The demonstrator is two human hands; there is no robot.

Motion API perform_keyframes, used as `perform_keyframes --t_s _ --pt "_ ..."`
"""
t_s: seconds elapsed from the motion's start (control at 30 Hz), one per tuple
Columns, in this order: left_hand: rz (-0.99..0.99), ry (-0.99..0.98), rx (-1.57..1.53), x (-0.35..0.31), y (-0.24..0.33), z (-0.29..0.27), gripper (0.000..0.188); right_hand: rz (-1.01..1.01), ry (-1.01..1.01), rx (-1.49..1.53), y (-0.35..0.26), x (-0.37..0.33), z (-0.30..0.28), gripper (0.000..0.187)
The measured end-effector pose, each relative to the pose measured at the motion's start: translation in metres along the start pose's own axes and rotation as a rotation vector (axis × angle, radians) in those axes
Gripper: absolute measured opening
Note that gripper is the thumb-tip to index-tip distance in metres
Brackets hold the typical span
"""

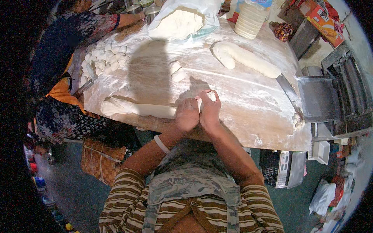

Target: The person rolls a long piece of dough on a floured table, then repeatedly pinches off small pieces and places them in a pile. Another person works nearby at the same table.

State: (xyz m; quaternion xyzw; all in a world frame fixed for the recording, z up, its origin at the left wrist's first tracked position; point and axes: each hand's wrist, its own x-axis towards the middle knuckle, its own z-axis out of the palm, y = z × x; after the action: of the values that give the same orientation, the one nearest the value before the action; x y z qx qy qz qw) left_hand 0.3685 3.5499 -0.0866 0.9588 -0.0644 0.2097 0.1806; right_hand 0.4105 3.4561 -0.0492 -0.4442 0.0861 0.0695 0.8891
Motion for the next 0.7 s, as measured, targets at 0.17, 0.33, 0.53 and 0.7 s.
perform_keyframes --t_s 0.17,0.33,0.53,0.7 --pt "-0.068 -0.06 0.091 0.007 0.01 0.009 0.034 0.006 0.053 0.063 -0.021 0.002 0.005 0.016" --pt "-0.225 0.085 -1.233 -0.003 -0.013 0.068 0.042 0.153 -0.237 -0.019 -0.038 -0.029 0.054 0.059" --pt "0.074 -0.373 -0.143 0.007 -0.045 -0.045 0.065 0.226 -0.208 -0.176 -0.059 0.009 0.061 0.068" --pt "0.047 -0.189 -0.016 -0.02 -0.071 -0.015 0.053 0.036 -0.259 -0.357 -0.021 0.016 0.0 0.061"
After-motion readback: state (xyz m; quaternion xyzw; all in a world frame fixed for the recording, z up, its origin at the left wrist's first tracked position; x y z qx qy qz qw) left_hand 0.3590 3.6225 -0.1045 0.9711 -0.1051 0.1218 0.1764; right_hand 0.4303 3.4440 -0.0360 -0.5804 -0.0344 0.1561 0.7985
